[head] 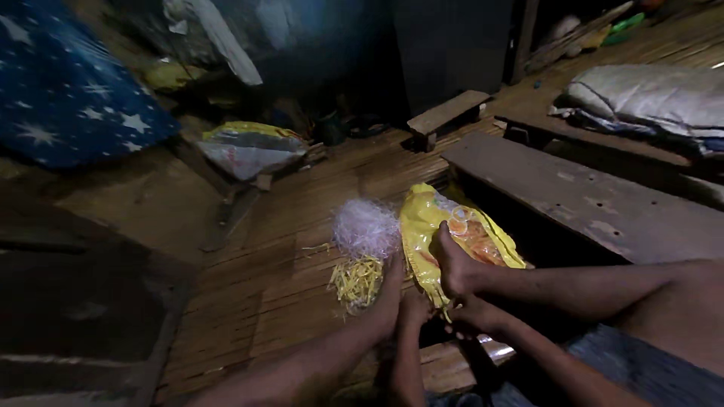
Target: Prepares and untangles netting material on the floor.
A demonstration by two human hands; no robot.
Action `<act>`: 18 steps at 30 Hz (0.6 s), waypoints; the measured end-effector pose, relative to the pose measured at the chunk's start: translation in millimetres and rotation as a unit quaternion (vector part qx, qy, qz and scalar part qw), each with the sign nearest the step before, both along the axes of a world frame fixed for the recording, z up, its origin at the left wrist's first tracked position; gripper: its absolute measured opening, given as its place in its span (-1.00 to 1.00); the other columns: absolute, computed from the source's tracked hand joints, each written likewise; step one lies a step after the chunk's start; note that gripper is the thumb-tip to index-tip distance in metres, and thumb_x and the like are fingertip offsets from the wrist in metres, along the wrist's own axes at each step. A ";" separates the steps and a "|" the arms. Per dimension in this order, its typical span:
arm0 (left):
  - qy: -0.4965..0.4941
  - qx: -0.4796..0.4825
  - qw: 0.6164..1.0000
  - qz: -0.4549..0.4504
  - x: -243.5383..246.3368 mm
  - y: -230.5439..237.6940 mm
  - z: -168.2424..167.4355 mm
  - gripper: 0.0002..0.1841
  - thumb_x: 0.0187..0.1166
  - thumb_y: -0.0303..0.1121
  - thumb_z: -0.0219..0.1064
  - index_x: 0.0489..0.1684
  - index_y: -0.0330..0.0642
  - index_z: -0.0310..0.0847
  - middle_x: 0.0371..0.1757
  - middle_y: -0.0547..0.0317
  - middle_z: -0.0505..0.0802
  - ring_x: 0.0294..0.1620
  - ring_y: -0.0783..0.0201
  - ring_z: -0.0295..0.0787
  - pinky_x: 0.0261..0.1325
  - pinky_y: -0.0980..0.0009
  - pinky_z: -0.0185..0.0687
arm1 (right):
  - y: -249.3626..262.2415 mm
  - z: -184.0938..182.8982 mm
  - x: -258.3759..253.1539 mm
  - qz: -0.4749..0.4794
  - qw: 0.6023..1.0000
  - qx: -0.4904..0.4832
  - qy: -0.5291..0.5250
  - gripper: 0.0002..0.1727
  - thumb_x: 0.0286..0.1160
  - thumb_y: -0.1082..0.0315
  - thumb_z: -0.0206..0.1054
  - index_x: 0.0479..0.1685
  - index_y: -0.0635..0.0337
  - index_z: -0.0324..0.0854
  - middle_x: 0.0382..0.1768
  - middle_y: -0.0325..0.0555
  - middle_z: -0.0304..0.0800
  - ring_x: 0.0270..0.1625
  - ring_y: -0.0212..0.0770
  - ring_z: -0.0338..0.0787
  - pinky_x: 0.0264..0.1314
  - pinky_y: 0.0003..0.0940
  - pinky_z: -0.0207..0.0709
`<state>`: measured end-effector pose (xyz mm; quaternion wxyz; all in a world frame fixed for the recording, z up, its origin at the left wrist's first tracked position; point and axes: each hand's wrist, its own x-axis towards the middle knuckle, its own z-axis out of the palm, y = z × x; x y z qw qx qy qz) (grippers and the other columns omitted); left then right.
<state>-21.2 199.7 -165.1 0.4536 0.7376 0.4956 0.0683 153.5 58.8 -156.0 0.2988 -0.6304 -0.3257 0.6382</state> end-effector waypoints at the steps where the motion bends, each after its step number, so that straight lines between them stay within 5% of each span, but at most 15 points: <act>1: 0.023 -0.034 0.999 0.029 5.9 -1.7 10.7 -0.13 0.59 -0.24 0.42 0.90 0.01 -0.03 0.88 0.01 0.13 0.76 0.02 0.32 0.44 -0.06 0.68 | 6.4 -6.9 -0.8 0.008 1.000 -0.007 -0.007 -0.66 0.73 0.20 0.23 0.22 0.30 0.54 -0.28 -0.06 0.83 -0.45 -0.24 0.76 -0.34 -0.31 0.67; 2: 0.049 -0.085 0.995 0.028 6.6 6.0 6.5 -0.26 0.76 -0.19 0.23 0.91 0.04 -0.07 0.89 0.09 0.14 0.78 0.09 0.27 0.59 -0.01 0.51 | 12.2 -10.6 -1.8 0.009 1.000 -0.011 -0.016 -0.65 0.73 0.19 0.23 0.22 0.30 0.55 -0.26 -0.06 0.82 -0.43 -0.24 0.76 -0.31 -0.30 0.67; 3: 0.060 -0.050 0.997 0.014 0.9 16.2 -25.7 -0.38 0.80 -0.13 0.17 0.82 -0.09 0.15 0.76 -0.03 0.39 0.61 0.06 0.51 0.45 0.05 0.63 | 16.6 -9.4 -3.5 0.007 1.000 -0.015 -0.025 -0.63 0.73 0.17 0.23 0.23 0.32 0.57 -0.20 -0.03 0.81 -0.36 -0.22 0.77 -0.23 -0.27 0.68; 4: -0.029 0.128 0.991 0.025 -10.3 27.4 -95.9 -0.53 0.62 -0.12 0.31 0.25 -0.38 0.67 0.11 -0.29 0.83 -0.09 -0.01 0.89 -0.36 0.17 0.82 | 19.5 -3.3 -5.3 0.002 0.999 -0.024 -0.026 -0.58 0.75 0.15 0.23 0.31 0.34 0.56 -0.08 0.02 0.78 -0.23 -0.17 0.76 -0.09 -0.21 0.67; 6: 0.025 0.062 0.996 0.058 -6.3 43.9 -116.6 -0.66 0.57 -0.18 0.39 0.06 -0.30 0.74 -0.01 -0.12 0.86 -0.09 0.09 0.85 -0.16 0.18 0.78 | 24.0 -0.7 -11.2 -0.028 0.999 -0.028 -0.015 -0.54 0.74 0.16 0.25 0.37 0.38 0.53 0.02 0.08 0.77 -0.13 -0.14 0.77 0.02 -0.18 0.67; 8: 0.040 0.043 0.995 0.076 5.8 41.9 -69.6 -0.67 0.57 -0.31 0.41 0.15 -0.35 0.71 0.12 -0.13 0.83 0.08 0.11 0.80 0.13 0.21 0.72 | 28.0 -11.8 -18.3 -0.062 0.998 -0.019 -0.001 -0.59 0.71 0.20 0.28 0.30 0.37 0.53 -0.11 0.02 0.77 -0.27 -0.21 0.76 -0.14 -0.26 0.69; 12: 0.121 -0.018 0.990 0.065 43.0 -13.0 94.1 -0.70 0.60 -0.50 0.38 0.23 -0.44 0.66 0.22 -0.20 0.78 0.09 0.08 0.75 0.15 0.29 0.66 | 28.3 -8.0 -0.7 -0.045 0.999 0.017 -0.023 -0.66 0.59 0.34 0.38 0.22 0.37 0.59 -0.14 0.07 0.79 -0.25 -0.15 0.82 -0.07 -0.19 0.74; 13: 0.107 -0.044 0.992 0.054 43.0 -24.5 86.0 -0.67 0.68 -0.50 0.30 0.33 -0.46 0.59 0.26 -0.25 0.75 0.11 0.03 0.75 0.21 0.25 0.65 | 24.8 -2.9 10.5 -0.026 0.998 0.032 -0.045 -0.64 0.53 0.39 0.43 0.22 0.39 0.60 -0.09 0.12 0.78 -0.19 -0.11 0.81 -0.01 -0.15 0.73; 14: -0.060 0.059 0.996 -0.005 21.1 -24.7 19.3 -0.71 0.62 -0.50 0.32 0.06 -0.69 0.62 -0.15 -0.44 0.80 -0.35 0.02 0.80 -0.31 0.31 0.73 | 20.9 0.8 21.5 -0.008 0.997 0.044 -0.069 -0.61 0.47 0.40 0.49 0.22 0.40 0.62 -0.03 0.17 0.78 -0.11 -0.06 0.81 0.06 -0.09 0.71; 15: -0.136 0.064 0.989 0.007 15.7 -25.2 -30.0 -0.71 0.67 -0.45 0.28 -0.01 -0.66 0.62 -0.31 -0.33 0.79 -0.51 0.13 0.76 -0.46 0.36 0.70 | 17.0 3.7 30.0 0.010 0.995 0.049 -0.088 -0.58 0.44 0.38 0.53 0.23 0.40 0.62 0.02 0.19 0.77 -0.05 -0.03 0.81 0.11 -0.06 0.72; 18: -0.011 -0.052 0.988 0.147 33.6 -33.8 -48.2 -0.73 0.76 -0.32 0.21 0.10 -0.35 0.72 -0.23 -0.04 0.84 -0.39 0.21 0.78 -0.20 0.25 0.75 | 9.3 8.1 29.7 0.032 0.994 0.044 -0.093 -0.54 0.44 0.40 0.54 0.28 0.39 0.57 0.03 0.18 0.75 -0.08 -0.05 0.82 0.07 -0.10 0.73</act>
